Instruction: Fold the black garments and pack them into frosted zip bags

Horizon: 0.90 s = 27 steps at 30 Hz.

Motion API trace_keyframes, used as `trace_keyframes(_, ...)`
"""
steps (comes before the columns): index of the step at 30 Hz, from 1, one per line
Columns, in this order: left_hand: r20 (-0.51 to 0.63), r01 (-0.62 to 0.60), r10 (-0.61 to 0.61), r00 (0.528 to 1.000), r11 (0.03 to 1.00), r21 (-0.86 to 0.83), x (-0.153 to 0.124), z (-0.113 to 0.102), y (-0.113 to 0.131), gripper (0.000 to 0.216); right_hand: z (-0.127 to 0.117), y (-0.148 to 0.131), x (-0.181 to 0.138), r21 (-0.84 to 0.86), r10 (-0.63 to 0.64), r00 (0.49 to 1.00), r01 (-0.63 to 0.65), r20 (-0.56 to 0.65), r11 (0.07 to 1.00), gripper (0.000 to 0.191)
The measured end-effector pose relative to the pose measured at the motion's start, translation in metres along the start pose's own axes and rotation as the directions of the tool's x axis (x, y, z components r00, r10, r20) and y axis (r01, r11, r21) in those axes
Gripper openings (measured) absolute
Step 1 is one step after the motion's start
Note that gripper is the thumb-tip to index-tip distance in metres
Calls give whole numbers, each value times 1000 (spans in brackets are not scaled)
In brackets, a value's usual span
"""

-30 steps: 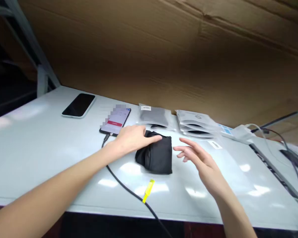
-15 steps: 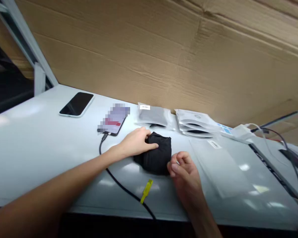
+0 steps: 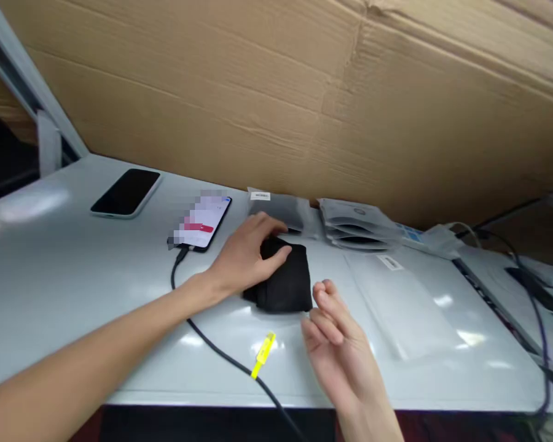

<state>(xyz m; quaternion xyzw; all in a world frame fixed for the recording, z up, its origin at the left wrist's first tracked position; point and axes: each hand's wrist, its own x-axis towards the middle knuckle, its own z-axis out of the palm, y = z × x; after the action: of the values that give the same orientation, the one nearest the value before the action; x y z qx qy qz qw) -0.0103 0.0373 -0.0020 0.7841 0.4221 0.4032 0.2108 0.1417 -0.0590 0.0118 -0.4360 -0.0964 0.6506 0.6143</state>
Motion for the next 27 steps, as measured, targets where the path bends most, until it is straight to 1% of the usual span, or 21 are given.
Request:
trace_keyframes(1,8,-69,69,998,996,-55,-1,-1,4,12,1,0,1,14,-11,1000,11,-9,1000,36)
trace_keyframes(3,73,-145,161,984,971,-188,-4,-1,12,11,3,0,4,25,-27,1000,27,2,999,36)
trace_keyframes(6,113,-191,247,962,912,-364,-9,2,20,12,3,2,7,20,-44,999,43,33,999,35)
trace_keyframes(8,98,-185,246,964,891,-415,-11,4,23,12,2,3,8,10,-55,998,54,43,998,33)
trace_keyframes(12,90,-149,201,975,903,-404,-12,7,23,13,-1,6,9,-12,-74,995,75,60,997,27)
trace_keyframes(18,58,-199,242,968,894,-400,-12,6,23,14,-3,6,9,-86,-137,987,143,81,986,27)
trace_keyframes(24,77,-188,238,968,896,-403,-12,6,23,15,-5,8,10,-155,-240,965,254,102,955,27)
trace_keyframes(27,72,-182,230,970,894,-410,-13,7,23,15,-6,9,9,-216,-282,955,295,90,931,26)
